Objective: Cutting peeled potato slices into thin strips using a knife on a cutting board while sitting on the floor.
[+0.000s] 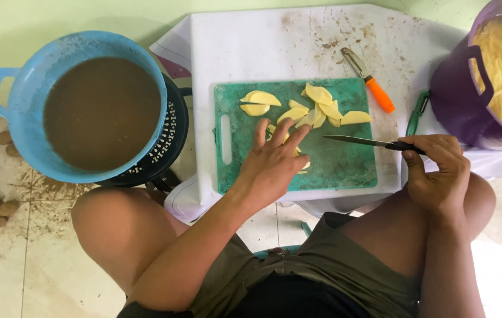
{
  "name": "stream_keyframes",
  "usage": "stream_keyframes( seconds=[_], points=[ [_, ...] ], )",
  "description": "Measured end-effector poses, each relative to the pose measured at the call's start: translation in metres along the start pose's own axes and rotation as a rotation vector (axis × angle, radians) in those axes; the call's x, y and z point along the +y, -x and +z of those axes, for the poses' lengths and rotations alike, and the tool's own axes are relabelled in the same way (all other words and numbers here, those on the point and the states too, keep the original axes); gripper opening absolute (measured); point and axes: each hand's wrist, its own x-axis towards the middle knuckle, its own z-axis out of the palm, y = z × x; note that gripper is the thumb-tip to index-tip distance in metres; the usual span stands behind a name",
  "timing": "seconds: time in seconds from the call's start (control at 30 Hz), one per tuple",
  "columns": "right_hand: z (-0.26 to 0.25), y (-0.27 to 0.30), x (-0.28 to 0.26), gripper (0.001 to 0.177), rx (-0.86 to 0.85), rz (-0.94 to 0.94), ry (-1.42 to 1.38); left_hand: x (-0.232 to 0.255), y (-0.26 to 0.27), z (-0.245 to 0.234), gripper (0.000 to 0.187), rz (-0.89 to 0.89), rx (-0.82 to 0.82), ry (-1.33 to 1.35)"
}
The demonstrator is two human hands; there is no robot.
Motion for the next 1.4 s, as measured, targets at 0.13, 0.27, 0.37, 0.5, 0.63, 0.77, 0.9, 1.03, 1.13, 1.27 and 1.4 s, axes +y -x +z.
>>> stream_keyframes(
  seconds=[0.13, 0.27, 0.37, 0.5, 0.63, 0.77, 0.9, 1.03, 1.13, 1.27, 1.4],
  points=[
    [-0.004, 0.005, -0.003, 0.03, 0.027, 0.021, -0.005, 0.002, 0.0, 0.004, 0.025, 0.015, -0.024, -0.001],
    [-0.005, 0.019, -0.01, 0.03, 0.057, 0.061, -0.004, 0.003, 0.003, 0.002, 0.014, 0.036, 0.059, 0.101],
    [-0.004, 0.028, -0.01, 0.029, 0.085, 0.094, 0.025, 0.001, 0.004, -0.008, 0.01, 0.051, 0.133, 0.205],
    [-0.009, 0.041, -0.038, 0.035, 0.122, 0.254, 0.043, -0.007, 0.009, -0.038, 0.008, -0.011, 0.219, 0.351],
    [0.009, 0.063, -0.078, 0.036, 0.062, 0.355, -0.04, -0.032, 0.024, -0.082, 0.009, -0.102, 0.365, 0.469],
    [0.045, 0.082, -0.119, 0.036, -0.044, 0.336, -0.139, -0.045, 0.036, -0.1, 0.013, -0.205, 0.572, 0.404],
    [0.075, 0.07, -0.158, 0.053, -0.146, 0.085, -0.064, -0.047, 0.039, -0.101, 0.027, -0.224, 0.601, 0.389],
    [0.093, 0.061, -0.167, 0.054, -0.145, -0.004, -0.04, -0.051, 0.035, -0.093, 0.028, -0.202, 0.61, 0.379],
    [0.103, 0.062, -0.167, 0.051, -0.111, -0.013, 0.086, -0.048, 0.031, -0.093, 0.026, -0.174, 0.625, 0.373],
    [0.116, 0.077, -0.152, 0.047, -0.171, 0.039, 0.233, -0.05, 0.026, -0.082, 0.026, -0.185, 0.608, 0.395],
    [0.114, 0.084, -0.149, 0.05, -0.137, 0.016, 0.267, -0.049, 0.024, -0.079, 0.025, -0.182, 0.613, 0.406]
  ],
)
